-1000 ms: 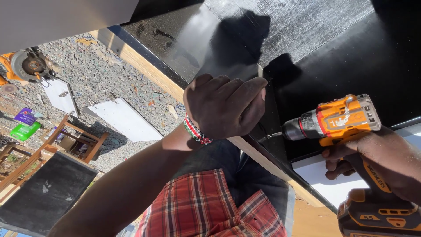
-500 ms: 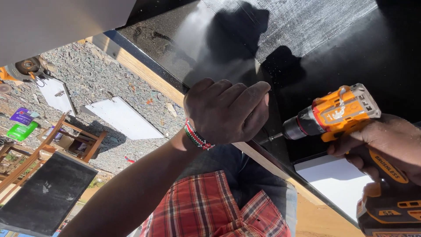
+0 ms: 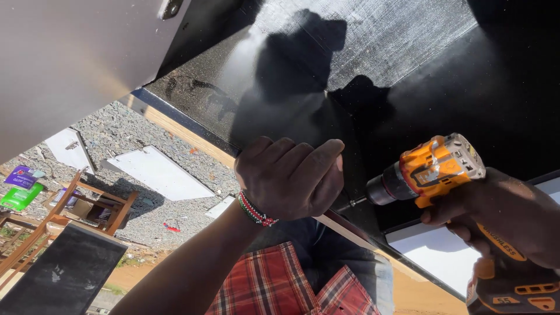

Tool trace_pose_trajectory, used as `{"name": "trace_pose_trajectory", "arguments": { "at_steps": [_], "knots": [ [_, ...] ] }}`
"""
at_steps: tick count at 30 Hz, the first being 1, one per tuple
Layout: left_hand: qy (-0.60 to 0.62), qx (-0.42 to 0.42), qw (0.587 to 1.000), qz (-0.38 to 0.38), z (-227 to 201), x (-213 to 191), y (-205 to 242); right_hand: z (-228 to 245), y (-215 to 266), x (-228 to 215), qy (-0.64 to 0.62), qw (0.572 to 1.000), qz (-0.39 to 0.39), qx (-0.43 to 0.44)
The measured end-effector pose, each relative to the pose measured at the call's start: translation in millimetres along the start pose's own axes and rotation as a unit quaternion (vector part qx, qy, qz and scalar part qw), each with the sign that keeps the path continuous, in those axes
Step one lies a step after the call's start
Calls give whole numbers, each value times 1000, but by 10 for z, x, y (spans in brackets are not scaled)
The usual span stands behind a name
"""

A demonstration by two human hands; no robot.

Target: Securing supports and panels of a cabinet using a power drill

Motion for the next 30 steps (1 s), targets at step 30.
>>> {"name": "trace_pose_trajectory", "arguments": {
  "at_steps": [30],
  "knots": [
    [-10, 13, 999, 33, 18, 1, -42, -91, -69, 54, -85, 996, -10, 24]
  ]
}}
Point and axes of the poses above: each hand's wrist, its own y-axis away from the middle knuckle, its own x-axis out of the palm, z = x × y, the point moved 1 cm from there along -y, towards the middle knuckle, and after that the axes turned 8 degrees about -z, right-handed, at the moved point
